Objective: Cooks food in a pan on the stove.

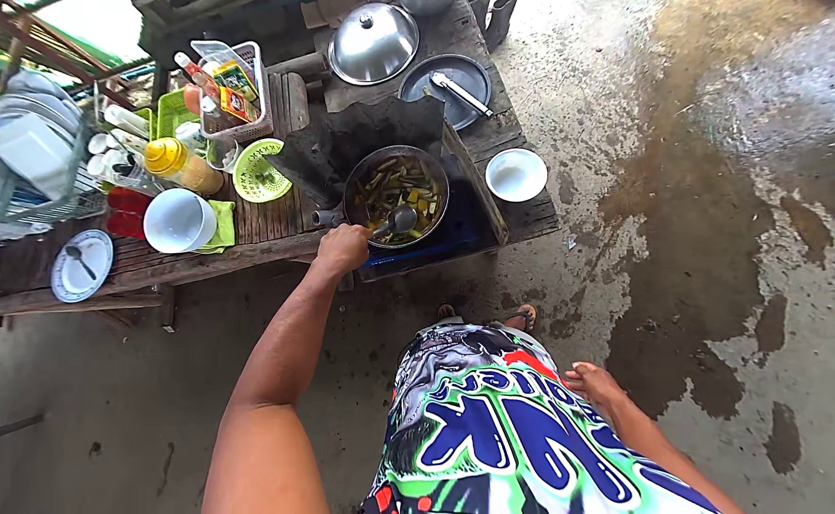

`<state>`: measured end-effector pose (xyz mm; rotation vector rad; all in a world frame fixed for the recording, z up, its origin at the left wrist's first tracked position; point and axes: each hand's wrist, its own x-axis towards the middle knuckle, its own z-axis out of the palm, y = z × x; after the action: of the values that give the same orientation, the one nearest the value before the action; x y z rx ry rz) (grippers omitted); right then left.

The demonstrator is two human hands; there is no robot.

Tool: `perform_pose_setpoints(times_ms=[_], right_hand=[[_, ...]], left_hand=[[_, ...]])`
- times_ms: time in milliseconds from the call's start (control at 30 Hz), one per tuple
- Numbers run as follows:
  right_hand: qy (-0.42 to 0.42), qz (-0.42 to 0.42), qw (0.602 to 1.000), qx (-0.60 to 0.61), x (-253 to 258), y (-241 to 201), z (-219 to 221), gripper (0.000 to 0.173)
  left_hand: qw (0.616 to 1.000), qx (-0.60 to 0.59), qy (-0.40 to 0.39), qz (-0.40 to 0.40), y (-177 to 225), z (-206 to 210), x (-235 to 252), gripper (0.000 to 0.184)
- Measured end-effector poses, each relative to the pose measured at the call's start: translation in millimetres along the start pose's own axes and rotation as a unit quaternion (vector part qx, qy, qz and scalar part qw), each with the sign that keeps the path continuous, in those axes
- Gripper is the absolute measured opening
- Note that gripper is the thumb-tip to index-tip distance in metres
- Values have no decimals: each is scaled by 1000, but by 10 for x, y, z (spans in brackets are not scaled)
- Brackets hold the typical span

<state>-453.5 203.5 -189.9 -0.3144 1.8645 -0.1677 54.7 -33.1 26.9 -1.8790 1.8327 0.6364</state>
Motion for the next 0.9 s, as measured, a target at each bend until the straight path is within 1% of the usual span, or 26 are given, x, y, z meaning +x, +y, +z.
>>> perform_pose_setpoints(times_ms=[67, 133, 233, 300, 433, 533, 633, 700, 800, 900], right_hand=[[-4, -1, 1000, -6, -16, -23, 19, 42], [-6, -6, 1000, 1, -33, -71, 19, 43], [-4, -12, 1000, 13, -28, -74, 6, 43], [-5, -10, 1000, 13, 5, -60, -4, 43], [-3, -11, 1000, 5, -14, -88, 10, 42], [1, -9, 1000, 10, -34, -100, -22, 43], [5, -7, 1000, 9, -56, -79, -36, 43], [3, -5, 1000, 7, -69, -67, -35, 43], [-1, -5, 1000, -9, -91, -72, -13, 42], [0, -12, 1000, -3, -128, -128, 1, 43]], left_hand=[[1000, 7, 10, -17, -23, 73, 62, 31], [1000, 1, 16, -20, -58, 5, 14, 33], [999, -29, 5, 15, -119, -95, -100, 38], [999, -29, -9, 26, -97, -24, -79, 36], [1000, 0, 7, -13, -31, 130, 32, 36], [999, 15, 28, -24, -144, -26, -106, 38], [999, 28, 25, -37, -298, -187, -270, 33], [997, 49, 24, -55, -297, -169, -269, 32], [995, 49, 48, -71, -228, -18, -190, 36], [993, 34, 83, -82, -260, -65, -232, 37]])
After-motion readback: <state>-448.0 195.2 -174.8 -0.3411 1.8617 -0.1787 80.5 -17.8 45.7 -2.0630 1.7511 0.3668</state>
